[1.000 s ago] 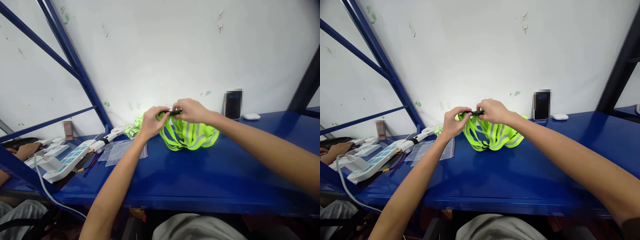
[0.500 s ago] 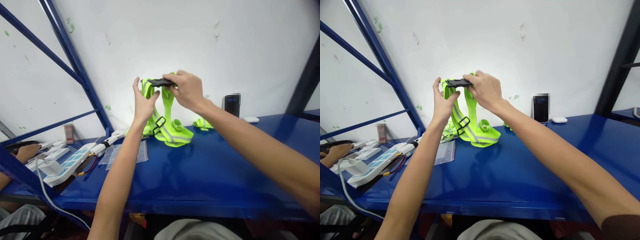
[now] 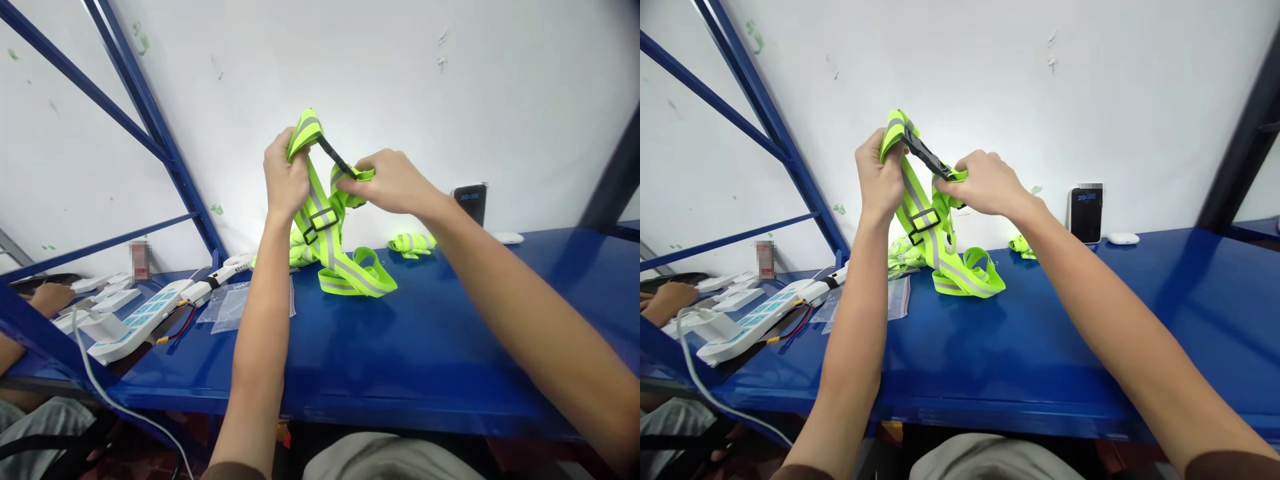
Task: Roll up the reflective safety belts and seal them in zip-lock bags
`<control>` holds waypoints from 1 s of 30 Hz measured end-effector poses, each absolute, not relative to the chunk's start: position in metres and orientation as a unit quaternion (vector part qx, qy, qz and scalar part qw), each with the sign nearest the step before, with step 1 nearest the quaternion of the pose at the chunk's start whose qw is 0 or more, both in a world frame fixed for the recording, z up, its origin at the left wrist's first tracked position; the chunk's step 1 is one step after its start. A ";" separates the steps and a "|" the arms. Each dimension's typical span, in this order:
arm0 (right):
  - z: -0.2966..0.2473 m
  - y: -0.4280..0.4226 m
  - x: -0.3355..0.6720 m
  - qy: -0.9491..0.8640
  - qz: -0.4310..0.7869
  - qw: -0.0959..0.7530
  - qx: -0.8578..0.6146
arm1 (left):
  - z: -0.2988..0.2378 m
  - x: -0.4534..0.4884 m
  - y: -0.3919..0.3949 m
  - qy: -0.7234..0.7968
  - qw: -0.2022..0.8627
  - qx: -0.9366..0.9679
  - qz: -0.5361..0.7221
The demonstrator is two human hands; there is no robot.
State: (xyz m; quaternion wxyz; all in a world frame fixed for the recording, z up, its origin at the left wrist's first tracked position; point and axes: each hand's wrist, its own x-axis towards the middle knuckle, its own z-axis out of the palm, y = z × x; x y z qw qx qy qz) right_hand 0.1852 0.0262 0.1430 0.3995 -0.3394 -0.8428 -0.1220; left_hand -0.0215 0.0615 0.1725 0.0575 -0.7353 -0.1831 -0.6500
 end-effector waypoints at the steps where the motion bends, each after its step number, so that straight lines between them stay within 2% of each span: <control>1: 0.143 0.027 0.187 -0.853 -0.101 0.386 -0.338 | 0.170 -0.021 0.065 -0.178 0.047 -0.729 -0.659; 7: 0.149 0.017 0.196 -0.903 0.048 0.388 -0.180 | 0.161 -0.022 0.072 -0.168 -0.060 -0.689 -0.703; 10: 0.147 0.015 0.197 -0.916 0.166 0.348 -0.110 | 0.157 -0.026 0.068 -0.185 -0.101 -0.679 -0.703; 12: 0.145 0.014 0.194 -0.914 0.198 0.333 -0.117 | 0.154 -0.030 0.070 -0.202 -0.126 -0.678 -0.695; 15: 0.142 0.015 0.187 -0.895 0.104 0.368 -0.231 | 0.152 -0.044 0.081 -0.221 -0.140 -0.640 -0.723; 18: 0.138 0.021 0.180 -0.804 -0.058 0.466 -0.364 | 0.151 -0.066 0.094 -0.261 -0.120 -0.563 -0.775; 21: 0.134 0.030 0.177 -0.715 -0.145 0.532 -0.430 | 0.152 -0.083 0.100 -0.298 -0.098 -0.544 -0.778; 23: 0.132 0.031 0.177 -0.737 -0.145 0.489 -0.443 | 0.152 -0.088 0.102 -0.284 -0.096 -0.547 -0.781; 27: 0.131 0.016 0.176 -0.904 0.028 0.198 -0.378 | 0.149 -0.081 0.108 -0.229 -0.220 -0.542 -0.778; 28: 0.131 0.011 0.174 -0.918 0.067 0.155 -0.360 | 0.147 -0.077 0.110 -0.223 -0.258 -0.539 -0.770; 30: 0.131 0.003 0.170 -0.916 0.081 0.170 -0.354 | 0.143 -0.069 0.112 -0.216 -0.303 -0.533 -0.760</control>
